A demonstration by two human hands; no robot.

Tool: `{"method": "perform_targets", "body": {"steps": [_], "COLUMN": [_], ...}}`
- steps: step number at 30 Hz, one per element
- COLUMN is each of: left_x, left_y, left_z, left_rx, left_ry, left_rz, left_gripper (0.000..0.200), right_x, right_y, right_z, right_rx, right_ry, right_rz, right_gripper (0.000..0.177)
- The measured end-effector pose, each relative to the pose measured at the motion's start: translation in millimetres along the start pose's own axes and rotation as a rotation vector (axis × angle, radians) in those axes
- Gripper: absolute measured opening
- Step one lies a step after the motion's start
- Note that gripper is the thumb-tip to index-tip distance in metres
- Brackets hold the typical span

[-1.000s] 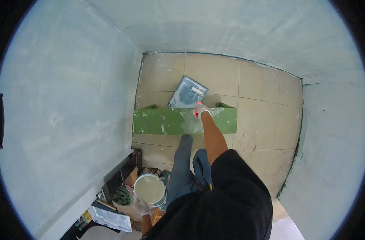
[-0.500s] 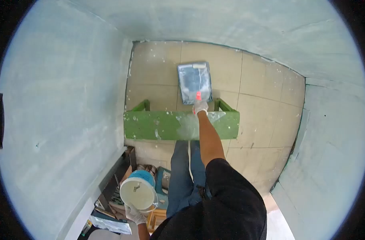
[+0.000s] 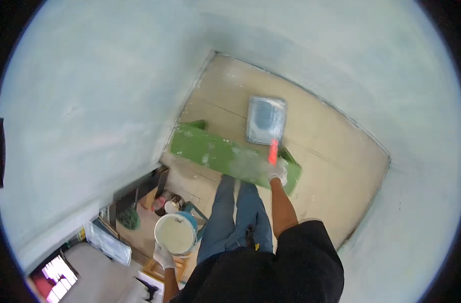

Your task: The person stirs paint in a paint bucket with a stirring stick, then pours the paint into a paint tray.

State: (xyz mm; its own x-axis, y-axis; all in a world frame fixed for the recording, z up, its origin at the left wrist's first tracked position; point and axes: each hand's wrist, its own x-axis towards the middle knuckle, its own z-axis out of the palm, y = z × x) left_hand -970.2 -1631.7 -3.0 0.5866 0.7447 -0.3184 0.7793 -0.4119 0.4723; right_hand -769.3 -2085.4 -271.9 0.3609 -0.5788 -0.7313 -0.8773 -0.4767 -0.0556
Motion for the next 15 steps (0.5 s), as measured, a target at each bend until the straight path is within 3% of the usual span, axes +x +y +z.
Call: {"method": "perform_targets", "body": {"steps": [3,4,5,6,7,8,9,10,11,12,15], "left_x": [-15,-24,-30,-40,-42,-54,-63,-69,-77,-85,-98], "left_y": [1,-17,-25,-16,-61,-72,-70,-76,-60,-62,-109], "left_z": [-29,-29,-41,-57,-47,-53,-59,-72,-90,-99,-115], "left_rx": [0.301,0.125,0.311,0.262,0.116,0.078,0.096,0.114,0.157,0.118,0.121], "left_ry": [0.076,0.206,0.179,0.172,0.434,0.507,0.497,0.482,0.366,0.394,0.489], "left_rz": [-0.046,0.012,-0.082,-0.164,0.054,-0.011,-0.056,-0.090,-0.319,-0.352,-0.359], "left_gripper": [0.030,0.028,0.025,0.022,0.019,0.019,0.018,0.017,0.017,0.017,0.020], "right_x": [-30,-40,-93,-76,-87,-109,-122,-143,-164,-199,-331], "right_y": [20,14,-13,-8,-13,-28,-51,-70,-94,-119,-188], "right_z": [-1,-4,-36,-16,-16,-13,-15,-5,-1,4,51], "right_rx": [0.034,0.033,0.055,-0.068,-0.094,-0.102,-0.123,-0.066,-0.017,-0.036,0.172], "right_ry": [0.193,0.172,0.165,0.222,0.282,0.343,0.346,0.221,0.090,0.093,-0.217], "right_rz": [-0.374,-0.363,-0.447,-0.424,-0.671,-0.900,-0.981,-1.033,-1.069,-1.123,-1.469], "right_gripper": [0.044,0.043,0.047,0.054,0.047,0.043,0.043,0.038,0.034,0.034,0.021]}}
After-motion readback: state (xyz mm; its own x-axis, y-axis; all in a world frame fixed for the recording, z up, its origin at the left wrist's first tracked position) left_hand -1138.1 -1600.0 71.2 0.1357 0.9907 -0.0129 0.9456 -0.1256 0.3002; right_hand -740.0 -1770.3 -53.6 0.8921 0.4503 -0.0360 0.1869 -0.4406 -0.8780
